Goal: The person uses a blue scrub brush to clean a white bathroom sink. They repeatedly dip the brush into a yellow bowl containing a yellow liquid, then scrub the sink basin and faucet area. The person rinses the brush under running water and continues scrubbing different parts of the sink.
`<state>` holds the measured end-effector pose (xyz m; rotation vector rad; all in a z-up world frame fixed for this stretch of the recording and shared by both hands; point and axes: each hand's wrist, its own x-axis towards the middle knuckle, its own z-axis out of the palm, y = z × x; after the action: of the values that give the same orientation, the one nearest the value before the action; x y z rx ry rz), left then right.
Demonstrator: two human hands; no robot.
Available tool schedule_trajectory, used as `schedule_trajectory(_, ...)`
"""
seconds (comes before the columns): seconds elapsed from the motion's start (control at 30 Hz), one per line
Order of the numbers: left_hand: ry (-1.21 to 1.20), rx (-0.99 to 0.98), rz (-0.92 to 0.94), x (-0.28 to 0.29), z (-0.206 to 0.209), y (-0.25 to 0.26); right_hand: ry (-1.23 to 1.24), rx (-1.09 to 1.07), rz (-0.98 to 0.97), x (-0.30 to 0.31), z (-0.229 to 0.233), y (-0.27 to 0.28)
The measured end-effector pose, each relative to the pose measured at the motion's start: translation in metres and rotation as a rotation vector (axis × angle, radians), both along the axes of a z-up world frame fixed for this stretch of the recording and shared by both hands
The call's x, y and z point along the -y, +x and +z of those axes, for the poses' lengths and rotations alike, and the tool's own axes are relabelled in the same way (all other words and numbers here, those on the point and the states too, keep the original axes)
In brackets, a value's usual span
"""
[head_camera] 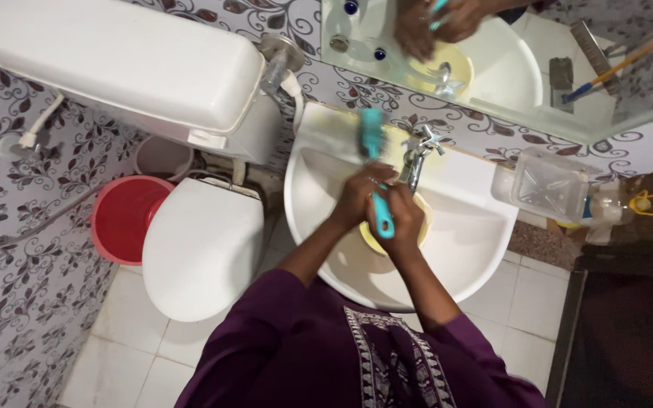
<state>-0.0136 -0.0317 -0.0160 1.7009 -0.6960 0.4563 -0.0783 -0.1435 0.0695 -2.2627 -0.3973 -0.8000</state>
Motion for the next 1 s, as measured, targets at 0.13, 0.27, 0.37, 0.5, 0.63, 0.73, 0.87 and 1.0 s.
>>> schedule_trajectory(0.13, 0.045, 0.021, -0.099, 0.042, 0.012, -0.026, -0.019, -0.121, -0.111, 0.039, 0.012, -0.038)
schedule_trajectory(0.27, 0.100, 0.016, -0.083, 0.032, 0.012, -0.045, -0.112, -0.110, -0.069, 0.034, 0.014, -0.051)
schedule_trajectory(0.37, 0.160, -0.046, -0.113, 0.017, 0.011, -0.060, -0.127, -0.156, -0.041, 0.025, 0.017, -0.059)
schedule_trajectory(0.5, 0.146, -0.033, -0.049, 0.023, 0.017, -0.090, -0.013, -0.230, 0.061, 0.037, 0.025, -0.082)
schedule_trajectory(0.63, 0.128, 0.004, -0.087, 0.043, 0.045, -0.109, 0.075, -0.191, 0.115, 0.066, 0.028, -0.101)
schedule_trajectory(0.73, 0.130, 0.066, -0.152, 0.060, 0.077, -0.114, 0.055, -0.093, 0.027, 0.086, 0.029, -0.111)
schedule_trajectory(0.87, 0.134, 0.133, -0.202, 0.086, 0.105, -0.101, 0.002, 0.059, -0.161, 0.100, 0.038, -0.115)
schedule_trajectory(1.0, 0.185, -0.060, -0.264, 0.103, 0.087, -0.087, -0.070, 0.127, -0.234, 0.115, 0.040, -0.092)
